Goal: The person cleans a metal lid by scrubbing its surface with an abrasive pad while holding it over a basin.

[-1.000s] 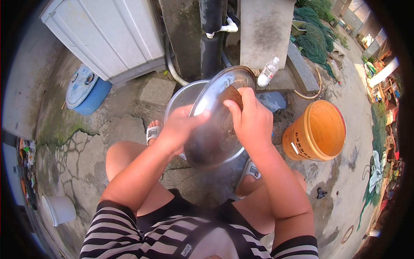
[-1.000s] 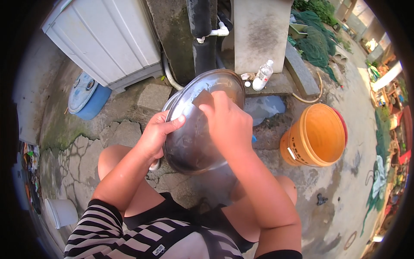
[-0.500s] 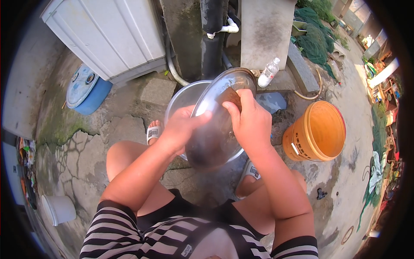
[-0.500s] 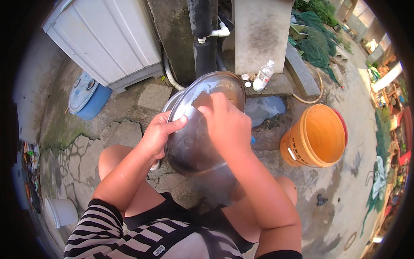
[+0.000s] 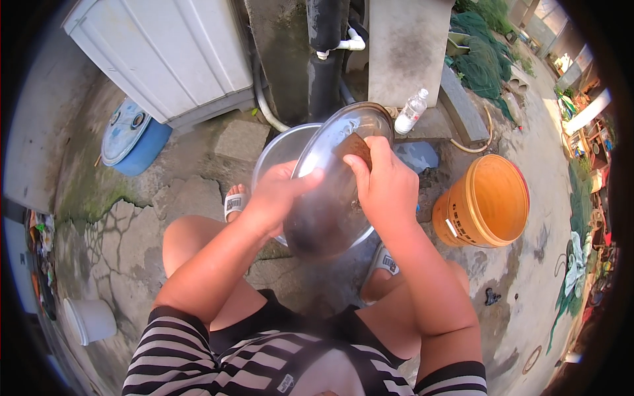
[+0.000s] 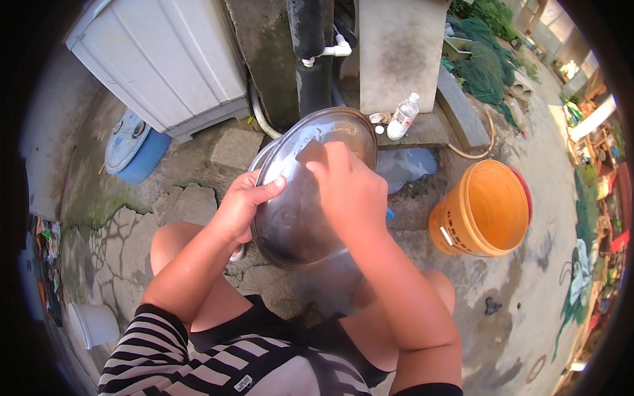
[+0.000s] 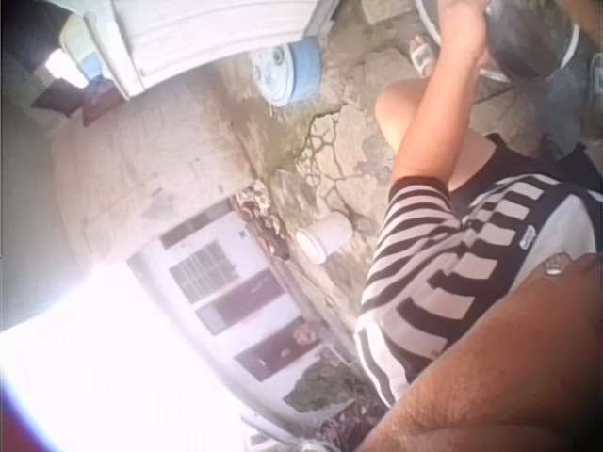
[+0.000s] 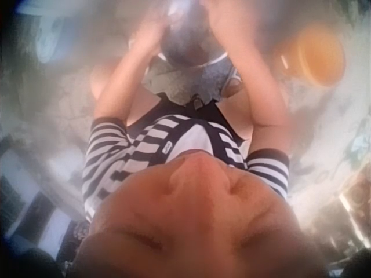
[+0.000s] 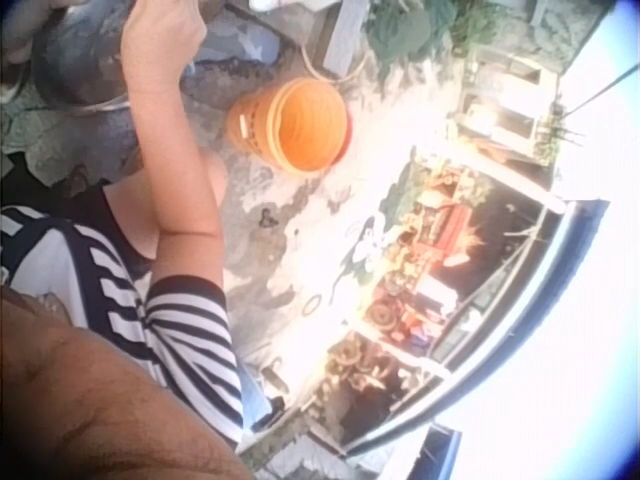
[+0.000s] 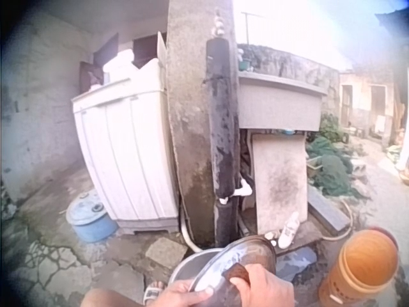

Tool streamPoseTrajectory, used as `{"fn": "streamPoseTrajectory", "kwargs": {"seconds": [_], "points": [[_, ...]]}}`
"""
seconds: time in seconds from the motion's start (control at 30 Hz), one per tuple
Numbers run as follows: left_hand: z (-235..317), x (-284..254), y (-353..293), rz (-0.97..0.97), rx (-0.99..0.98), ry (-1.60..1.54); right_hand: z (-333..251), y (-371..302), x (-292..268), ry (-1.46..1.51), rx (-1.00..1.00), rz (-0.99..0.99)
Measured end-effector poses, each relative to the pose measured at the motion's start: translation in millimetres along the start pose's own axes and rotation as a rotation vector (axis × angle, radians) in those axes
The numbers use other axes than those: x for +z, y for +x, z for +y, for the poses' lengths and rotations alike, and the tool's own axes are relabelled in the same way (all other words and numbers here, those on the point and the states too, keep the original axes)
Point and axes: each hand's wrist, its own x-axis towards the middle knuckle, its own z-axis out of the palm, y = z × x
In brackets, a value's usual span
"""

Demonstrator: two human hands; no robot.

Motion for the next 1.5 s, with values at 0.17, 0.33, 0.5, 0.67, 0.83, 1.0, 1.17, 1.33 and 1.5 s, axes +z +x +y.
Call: {"fn": "streamPoseTrajectory", "kwargs": {"seconds": [0.17, 0.33, 0.5, 0.67, 0.83, 1.0, 1.17, 1.33, 1.5], "points": [[-1.1, -2.2, -0.4, -0.020, 0.010, -0.012, 0.7, 4.7, -0.3, -0.020, -0.013, 0.014], [0.9, -1.3, -1.8, 0.000, -0.012, -0.016, 1.5, 3.8, 1.2, -0.036, -0.060, 0.051], [1.6, -1.0, -1.1, 0.000, -0.007, -0.001, 1.1, 3.6, -0.5, -0.050, -0.053, 0.035], [0.1, -2.4, -1.2, -0.003, 0.011, 0.033, 1.4, 6.1, 0.2, -0.037, -0.031, 0.051], [-0.3, -1.0, -1.0, 0.003, -0.007, 0.008, 0.1, 4.7, -1.4, -0.029, -0.039, 0.029], [-0.7, -0.9, 0.1, -0.010, 0.007, 0.011, -0.8, 3.7, -1.1, -0.027, -0.038, 0.008], [-2.0, -2.6, 1.1, -0.023, 0.004, 0.008, -0.9, 5.7, -2.6, -0.029, -0.045, 0.037], [-3.0, -1.6, 1.4, -0.018, 0.002, -0.004, -0.4, 5.1, -1.4, -0.002, -0.036, 0.005], [-5.4, -3.8, 3.3, -0.016, -0.001, 0.012, -2.1, 1.1, 0.0, 0.013, -0.023, -0.031]]}}
